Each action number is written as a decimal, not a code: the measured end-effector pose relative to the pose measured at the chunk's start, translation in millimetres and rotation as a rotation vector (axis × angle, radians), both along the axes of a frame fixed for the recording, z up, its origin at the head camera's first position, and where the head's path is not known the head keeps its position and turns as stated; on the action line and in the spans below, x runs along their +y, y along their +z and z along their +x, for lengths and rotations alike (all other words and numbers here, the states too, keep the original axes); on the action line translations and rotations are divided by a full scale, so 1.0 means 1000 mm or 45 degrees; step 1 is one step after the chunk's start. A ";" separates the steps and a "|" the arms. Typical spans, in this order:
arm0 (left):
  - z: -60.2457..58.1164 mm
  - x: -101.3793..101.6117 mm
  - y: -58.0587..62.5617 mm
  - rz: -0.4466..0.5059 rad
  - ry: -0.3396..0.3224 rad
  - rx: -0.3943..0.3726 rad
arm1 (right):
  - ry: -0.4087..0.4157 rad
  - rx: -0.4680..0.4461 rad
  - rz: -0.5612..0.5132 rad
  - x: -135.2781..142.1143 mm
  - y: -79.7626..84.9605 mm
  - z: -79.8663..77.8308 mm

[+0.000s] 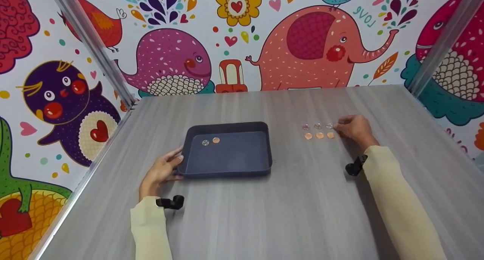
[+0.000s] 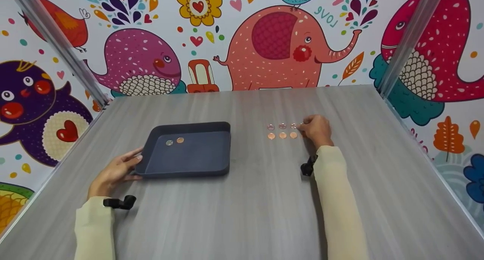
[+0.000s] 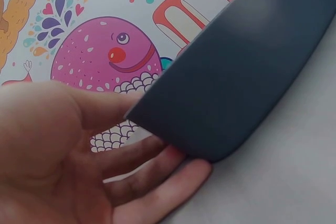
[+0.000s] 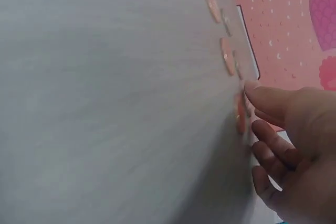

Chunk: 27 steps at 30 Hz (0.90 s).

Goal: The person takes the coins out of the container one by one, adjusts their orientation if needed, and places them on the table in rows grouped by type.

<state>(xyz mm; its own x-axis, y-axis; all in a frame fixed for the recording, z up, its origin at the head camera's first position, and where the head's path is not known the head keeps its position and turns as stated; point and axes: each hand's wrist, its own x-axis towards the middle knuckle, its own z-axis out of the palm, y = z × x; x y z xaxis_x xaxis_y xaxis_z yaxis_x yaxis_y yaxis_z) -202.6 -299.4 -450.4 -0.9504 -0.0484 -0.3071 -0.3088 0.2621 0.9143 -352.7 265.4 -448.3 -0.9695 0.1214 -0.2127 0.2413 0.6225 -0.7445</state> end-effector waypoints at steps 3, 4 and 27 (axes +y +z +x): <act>0.001 0.000 0.000 -0.006 0.001 -0.001 | 0.016 0.031 -0.002 -0.010 0.011 0.001; 0.001 0.000 0.000 -0.007 0.001 -0.001 | 0.031 0.059 -0.004 -0.015 0.015 0.002; 0.001 0.002 -0.001 -0.012 -0.020 0.029 | 0.394 0.351 -0.072 -0.143 0.080 0.005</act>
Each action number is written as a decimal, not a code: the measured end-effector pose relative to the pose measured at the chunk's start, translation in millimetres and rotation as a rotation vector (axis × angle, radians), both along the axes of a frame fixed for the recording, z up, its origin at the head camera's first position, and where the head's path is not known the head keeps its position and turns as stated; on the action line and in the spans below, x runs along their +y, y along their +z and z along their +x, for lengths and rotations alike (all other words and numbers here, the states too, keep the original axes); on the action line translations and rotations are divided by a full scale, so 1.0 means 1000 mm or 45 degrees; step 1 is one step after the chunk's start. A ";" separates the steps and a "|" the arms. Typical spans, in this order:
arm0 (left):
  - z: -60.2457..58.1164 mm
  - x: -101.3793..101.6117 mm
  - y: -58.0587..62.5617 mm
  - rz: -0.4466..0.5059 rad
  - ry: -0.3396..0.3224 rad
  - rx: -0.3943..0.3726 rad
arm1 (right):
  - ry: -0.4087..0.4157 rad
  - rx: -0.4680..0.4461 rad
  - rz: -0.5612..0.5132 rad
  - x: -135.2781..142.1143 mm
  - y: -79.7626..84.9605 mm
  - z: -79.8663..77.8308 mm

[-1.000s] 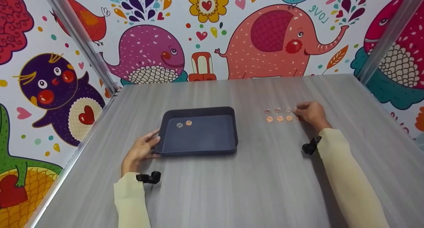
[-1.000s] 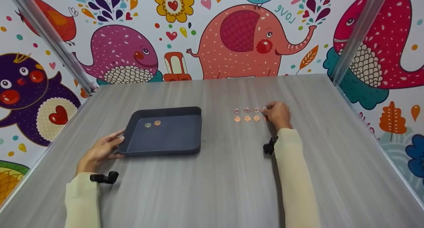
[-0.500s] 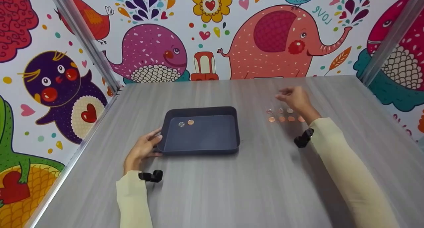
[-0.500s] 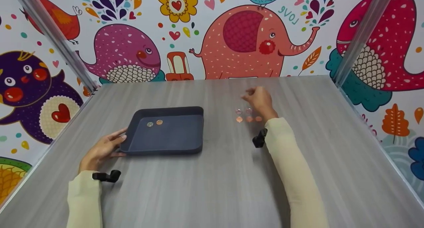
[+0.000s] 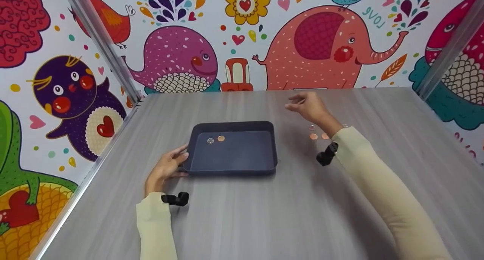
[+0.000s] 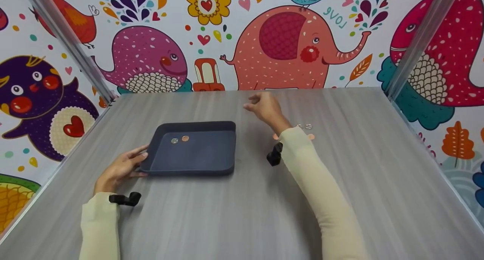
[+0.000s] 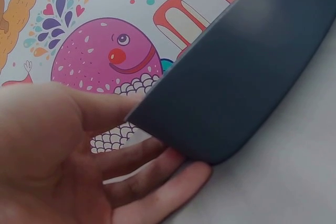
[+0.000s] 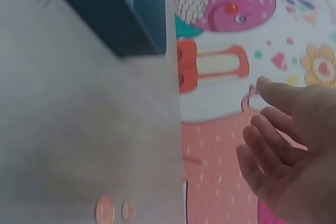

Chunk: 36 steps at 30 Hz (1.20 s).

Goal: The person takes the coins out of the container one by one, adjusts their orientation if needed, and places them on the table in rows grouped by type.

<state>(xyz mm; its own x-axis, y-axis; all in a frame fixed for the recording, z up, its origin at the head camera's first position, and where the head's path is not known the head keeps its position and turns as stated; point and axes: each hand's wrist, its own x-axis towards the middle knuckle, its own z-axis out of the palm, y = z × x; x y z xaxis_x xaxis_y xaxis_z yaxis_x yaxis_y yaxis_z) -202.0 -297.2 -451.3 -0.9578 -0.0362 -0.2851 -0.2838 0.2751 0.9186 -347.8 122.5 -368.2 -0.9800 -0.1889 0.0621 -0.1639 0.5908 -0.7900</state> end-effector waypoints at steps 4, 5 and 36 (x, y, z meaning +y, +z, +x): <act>-0.001 0.000 0.000 -0.002 0.004 -0.004 | 0.050 -0.011 -0.037 -0.025 0.001 0.003; -0.001 0.001 0.000 -0.002 0.008 -0.006 | 0.066 -0.021 -0.054 -0.032 0.001 0.003; -0.003 -0.001 0.000 0.037 0.033 -0.013 | -0.198 -0.525 -0.102 -0.199 -0.049 0.019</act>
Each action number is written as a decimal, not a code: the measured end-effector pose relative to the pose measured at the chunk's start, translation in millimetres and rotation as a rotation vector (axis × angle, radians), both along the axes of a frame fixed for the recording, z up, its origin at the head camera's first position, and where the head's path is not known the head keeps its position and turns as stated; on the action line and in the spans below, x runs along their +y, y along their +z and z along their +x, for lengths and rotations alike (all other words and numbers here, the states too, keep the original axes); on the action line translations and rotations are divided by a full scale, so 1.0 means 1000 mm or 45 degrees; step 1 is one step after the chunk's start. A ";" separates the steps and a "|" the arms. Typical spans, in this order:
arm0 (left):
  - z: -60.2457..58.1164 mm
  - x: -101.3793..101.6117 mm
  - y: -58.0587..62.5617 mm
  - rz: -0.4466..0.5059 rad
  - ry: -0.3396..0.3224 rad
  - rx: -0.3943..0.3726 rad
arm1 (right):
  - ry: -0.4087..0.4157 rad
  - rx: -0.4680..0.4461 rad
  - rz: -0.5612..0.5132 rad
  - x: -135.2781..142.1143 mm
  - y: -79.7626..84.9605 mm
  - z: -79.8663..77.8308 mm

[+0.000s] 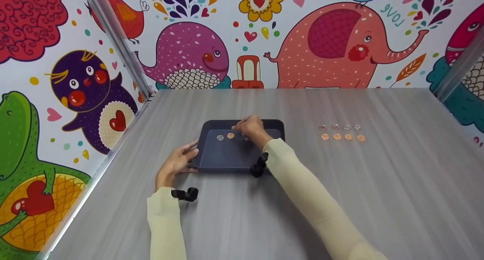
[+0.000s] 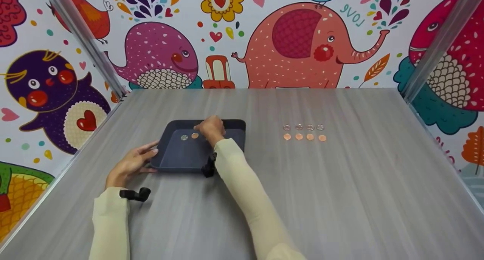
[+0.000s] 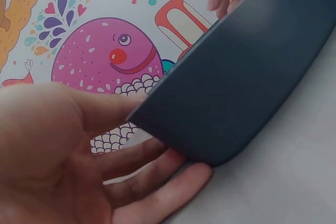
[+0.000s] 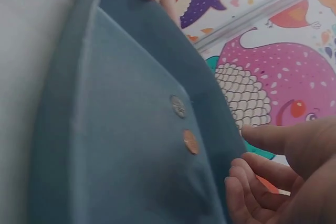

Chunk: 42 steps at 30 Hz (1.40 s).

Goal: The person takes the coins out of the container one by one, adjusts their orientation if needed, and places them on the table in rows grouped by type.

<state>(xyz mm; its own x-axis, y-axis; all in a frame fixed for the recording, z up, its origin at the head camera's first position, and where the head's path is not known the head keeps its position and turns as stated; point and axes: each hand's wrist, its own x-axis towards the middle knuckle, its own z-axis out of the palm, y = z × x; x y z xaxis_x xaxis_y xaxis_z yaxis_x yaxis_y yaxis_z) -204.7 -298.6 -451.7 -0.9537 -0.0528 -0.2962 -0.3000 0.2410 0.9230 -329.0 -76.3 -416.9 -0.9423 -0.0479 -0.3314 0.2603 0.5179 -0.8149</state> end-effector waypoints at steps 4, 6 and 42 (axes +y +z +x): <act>0.001 0.000 0.001 0.002 0.001 0.006 | -0.022 0.018 0.005 -0.011 -0.010 0.003; 0.000 -0.001 0.001 0.000 -0.005 0.006 | -0.032 0.037 -0.003 -0.014 -0.014 0.006; 0.003 0.001 -0.002 -0.016 -0.007 0.039 | 0.239 0.301 0.332 -0.017 -0.025 0.019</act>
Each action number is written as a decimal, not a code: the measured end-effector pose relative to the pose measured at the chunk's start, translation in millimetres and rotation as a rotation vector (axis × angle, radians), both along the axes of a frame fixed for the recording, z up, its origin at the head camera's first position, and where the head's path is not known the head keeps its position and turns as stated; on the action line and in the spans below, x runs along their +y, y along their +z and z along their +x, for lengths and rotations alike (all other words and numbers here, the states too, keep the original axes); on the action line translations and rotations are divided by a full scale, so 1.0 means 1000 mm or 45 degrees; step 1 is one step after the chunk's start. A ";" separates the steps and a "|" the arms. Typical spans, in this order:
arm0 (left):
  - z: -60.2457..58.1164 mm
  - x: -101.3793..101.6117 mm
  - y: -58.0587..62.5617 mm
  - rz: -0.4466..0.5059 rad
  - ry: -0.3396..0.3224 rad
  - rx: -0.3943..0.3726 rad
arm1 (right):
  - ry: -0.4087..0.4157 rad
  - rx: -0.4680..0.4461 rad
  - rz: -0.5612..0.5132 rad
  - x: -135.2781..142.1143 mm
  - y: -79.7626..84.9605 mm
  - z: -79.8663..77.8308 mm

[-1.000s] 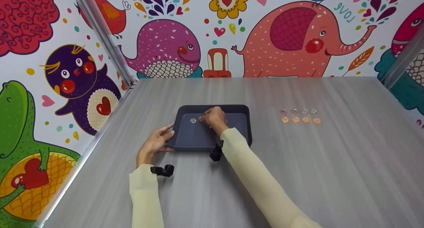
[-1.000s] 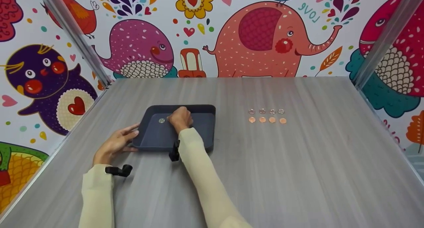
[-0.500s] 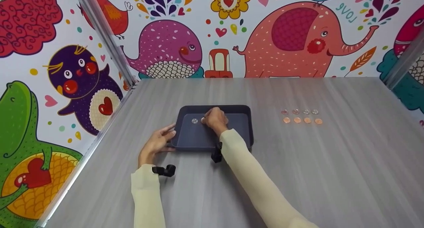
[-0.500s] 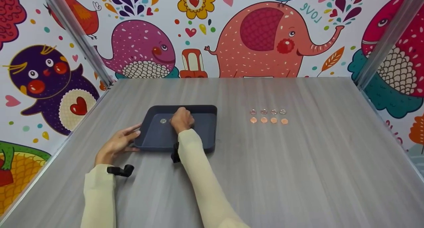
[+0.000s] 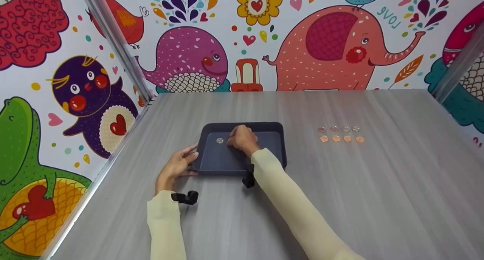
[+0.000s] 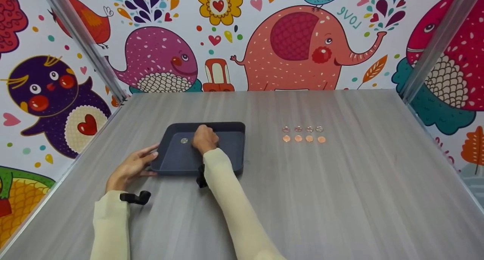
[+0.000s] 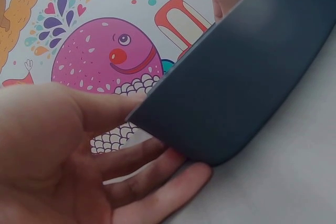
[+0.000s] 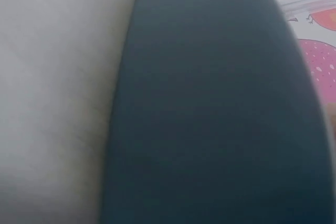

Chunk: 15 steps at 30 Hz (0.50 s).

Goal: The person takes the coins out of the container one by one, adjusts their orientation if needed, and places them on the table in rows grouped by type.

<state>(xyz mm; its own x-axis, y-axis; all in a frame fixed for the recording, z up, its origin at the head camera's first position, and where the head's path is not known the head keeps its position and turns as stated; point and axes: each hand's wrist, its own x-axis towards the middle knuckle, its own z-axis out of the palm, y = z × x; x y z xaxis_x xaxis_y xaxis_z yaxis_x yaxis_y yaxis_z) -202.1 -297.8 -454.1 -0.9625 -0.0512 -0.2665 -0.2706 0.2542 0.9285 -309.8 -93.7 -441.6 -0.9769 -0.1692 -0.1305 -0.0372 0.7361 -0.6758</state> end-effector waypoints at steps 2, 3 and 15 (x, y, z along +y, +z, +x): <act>0.000 0.000 0.000 0.001 -0.004 0.000 | 0.026 -0.018 -0.015 0.002 0.001 0.000; 0.000 0.000 0.000 -0.001 -0.010 0.001 | 0.040 -0.030 -0.022 0.003 0.001 0.000; -0.001 -0.001 0.003 -0.021 -0.009 -0.007 | 0.164 -0.034 -0.104 0.009 0.004 0.000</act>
